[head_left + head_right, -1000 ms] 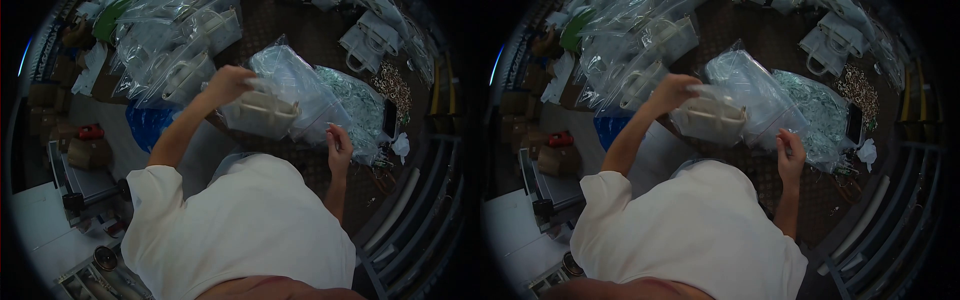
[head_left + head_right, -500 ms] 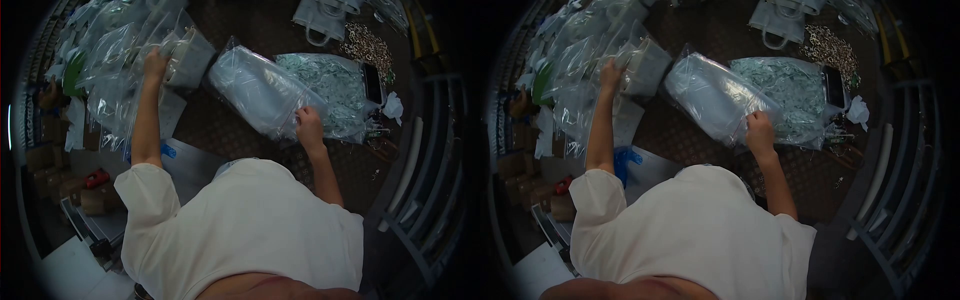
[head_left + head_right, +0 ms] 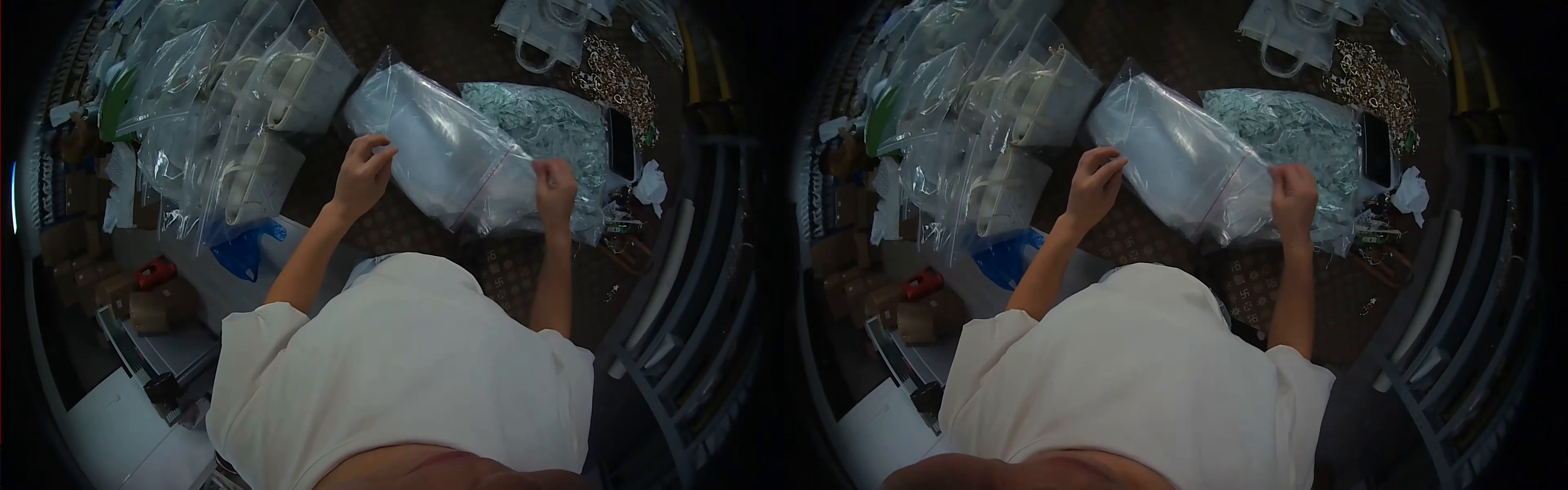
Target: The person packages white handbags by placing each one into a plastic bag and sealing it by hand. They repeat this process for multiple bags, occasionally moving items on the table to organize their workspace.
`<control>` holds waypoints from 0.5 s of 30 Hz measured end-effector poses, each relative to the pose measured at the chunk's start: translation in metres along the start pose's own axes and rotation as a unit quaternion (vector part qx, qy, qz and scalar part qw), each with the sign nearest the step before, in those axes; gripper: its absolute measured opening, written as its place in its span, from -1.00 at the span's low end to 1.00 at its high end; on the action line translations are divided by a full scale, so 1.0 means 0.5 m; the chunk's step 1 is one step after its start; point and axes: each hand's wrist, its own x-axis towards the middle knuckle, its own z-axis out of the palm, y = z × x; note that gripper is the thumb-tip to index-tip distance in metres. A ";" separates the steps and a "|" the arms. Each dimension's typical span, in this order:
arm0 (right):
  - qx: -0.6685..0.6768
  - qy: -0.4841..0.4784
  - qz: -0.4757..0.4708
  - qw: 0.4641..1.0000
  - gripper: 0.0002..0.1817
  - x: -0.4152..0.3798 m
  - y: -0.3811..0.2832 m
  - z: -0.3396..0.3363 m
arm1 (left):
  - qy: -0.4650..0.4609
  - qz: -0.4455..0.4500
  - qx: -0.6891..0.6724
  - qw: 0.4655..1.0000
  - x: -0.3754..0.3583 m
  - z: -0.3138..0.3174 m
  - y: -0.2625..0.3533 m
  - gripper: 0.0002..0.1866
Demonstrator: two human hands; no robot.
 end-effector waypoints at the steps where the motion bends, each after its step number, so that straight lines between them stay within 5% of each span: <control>1: 0.063 0.051 0.099 0.992 -0.84 0.009 -0.008 -0.030 | -0.001 -0.004 -0.020 1.000 -0.006 -0.007 0.010 -0.69; 3: 0.323 0.286 0.186 0.883 -0.82 0.027 -0.027 -0.091 | 0.000 -0.008 -0.041 0.999 -0.014 -0.029 0.031 -0.70; 5: 0.507 0.328 0.183 0.776 -0.81 0.031 -0.034 -0.191 | 0.032 -0.085 -0.115 0.989 -0.007 -0.063 0.058 -0.54; 6: 0.505 0.330 0.181 0.777 -0.81 0.024 -0.060 -0.213 | 0.034 -0.083 -0.118 0.989 0.015 -0.080 0.088 -0.54; 9: 0.548 0.030 0.178 0.817 -0.79 -0.005 -0.145 -0.203 | 0.107 -0.050 -0.196 0.973 0.062 -0.074 0.179 -0.50; 11: 0.547 -0.129 0.173 0.809 -0.77 -0.017 -0.221 -0.147 | -0.006 0.028 -0.266 0.964 0.067 -0.045 0.218 -0.14; 12: 0.524 -0.176 0.204 0.808 -0.74 -0.025 -0.262 -0.128 | -0.005 0.034 -0.269 0.963 0.062 -0.031 0.239 -0.14; 14: 0.486 -0.158 0.121 0.851 -0.73 -0.019 -0.284 -0.127 | -0.151 -0.088 -0.399 0.900 0.044 -0.007 0.272 -0.32; 15: 0.445 -0.144 0.042 0.883 -0.71 -0.012 -0.290 -0.133 | -0.184 -0.118 -0.368 0.904 0.040 -0.020 0.255 -0.61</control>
